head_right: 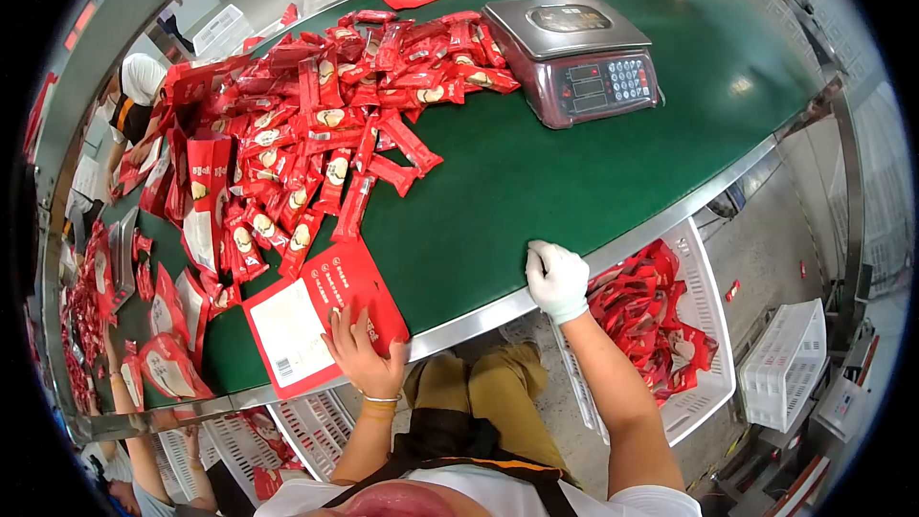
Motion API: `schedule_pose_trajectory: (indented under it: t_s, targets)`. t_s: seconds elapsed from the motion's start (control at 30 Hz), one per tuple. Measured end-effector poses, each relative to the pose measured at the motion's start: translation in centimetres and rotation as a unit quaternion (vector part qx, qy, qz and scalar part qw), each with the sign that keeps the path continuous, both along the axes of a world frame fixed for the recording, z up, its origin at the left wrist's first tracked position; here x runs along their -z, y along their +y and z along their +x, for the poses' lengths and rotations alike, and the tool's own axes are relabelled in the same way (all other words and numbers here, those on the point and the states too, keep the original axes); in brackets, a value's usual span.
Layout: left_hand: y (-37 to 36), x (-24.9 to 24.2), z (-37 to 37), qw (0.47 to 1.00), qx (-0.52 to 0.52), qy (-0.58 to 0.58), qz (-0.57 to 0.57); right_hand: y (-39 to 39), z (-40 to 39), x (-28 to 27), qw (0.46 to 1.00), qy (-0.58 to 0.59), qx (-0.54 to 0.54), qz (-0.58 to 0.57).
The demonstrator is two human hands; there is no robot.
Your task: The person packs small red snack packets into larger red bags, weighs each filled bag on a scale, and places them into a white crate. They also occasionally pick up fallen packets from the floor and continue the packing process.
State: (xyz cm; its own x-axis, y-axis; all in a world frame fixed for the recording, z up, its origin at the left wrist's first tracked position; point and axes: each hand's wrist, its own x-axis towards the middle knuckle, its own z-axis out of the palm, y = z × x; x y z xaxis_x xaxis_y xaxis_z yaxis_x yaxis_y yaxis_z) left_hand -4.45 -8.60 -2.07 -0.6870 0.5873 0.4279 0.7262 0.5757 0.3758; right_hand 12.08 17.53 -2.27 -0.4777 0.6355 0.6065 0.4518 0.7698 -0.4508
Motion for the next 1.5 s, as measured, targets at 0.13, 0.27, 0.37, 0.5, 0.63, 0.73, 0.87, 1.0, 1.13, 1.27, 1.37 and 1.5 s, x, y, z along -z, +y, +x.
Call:
schedule_pose_trajectory:
  t_s: [0.13,0.27,0.37,0.5,0.63,0.73,0.87,1.0,1.13,1.27,1.37,1.5]
  targets:
    - [0.4,0.0,0.1,1.0,-0.015,0.005,-0.008,-0.2,0.0,0.2,0.999,-0.015,0.03,-0.021]
    - [0.1,0.9,-0.2,0.999,-0.025,0.022,-0.002,-1.0,-0.4,0.5,0.997,-0.027,0.07,-0.027]
    - [0.0,1.2,-0.3,0.999,-0.04,0.02,0.008,-2.5,-1.1,0.0,0.994,-0.083,0.075,0.004]
    - [0.1,1.2,-0.1,0.998,-0.057,-0.001,0.027,-4.6,-2.7,-0.2,0.993,-0.118,0.017,0.001]
    - [0.1,0.6,-0.4,0.996,-0.075,-0.016,0.046,-4.3,-2.7,0.2,0.995,-0.096,-0.023,0.007]
    - [-0.2,0.3,-0.6,0.994,-0.079,-0.045,0.063,-4.5,-2.9,0.2,0.995,-0.097,-0.017,-0.004]
    - [-0.3,0.3,-0.7,0.993,-0.07,-0.049,0.079,-4.5,-2.9,0.1,0.994,-0.105,-0.004,-0.037]
    - [-0.3,0.7,-0.7,0.993,-0.07,-0.039,0.088,-4.5,-2.9,0.2,0.994,-0.102,-0.008,-0.03]
    - [-0.2,0.7,-0.7,0.993,-0.071,-0.036,0.092,-4.2,-2.7,0.5,0.994,-0.105,0.002,-0.042]
    - [-0.2,0.8,-0.7,0.992,-0.073,-0.031,0.1,-3.8,-2.5,1.3,0.993,-0.107,0.012,-0.055]
    - [-0.2,1.0,-0.7,0.991,-0.076,-0.031,0.102,-3.7,-2.5,1.5,0.992,-0.103,0.014,-0.073]
    - [-0.3,1.2,-0.8,0.992,-0.072,-0.038,0.097,-4.4,-2.8,0.6,0.99,-0.127,0.032,-0.051]
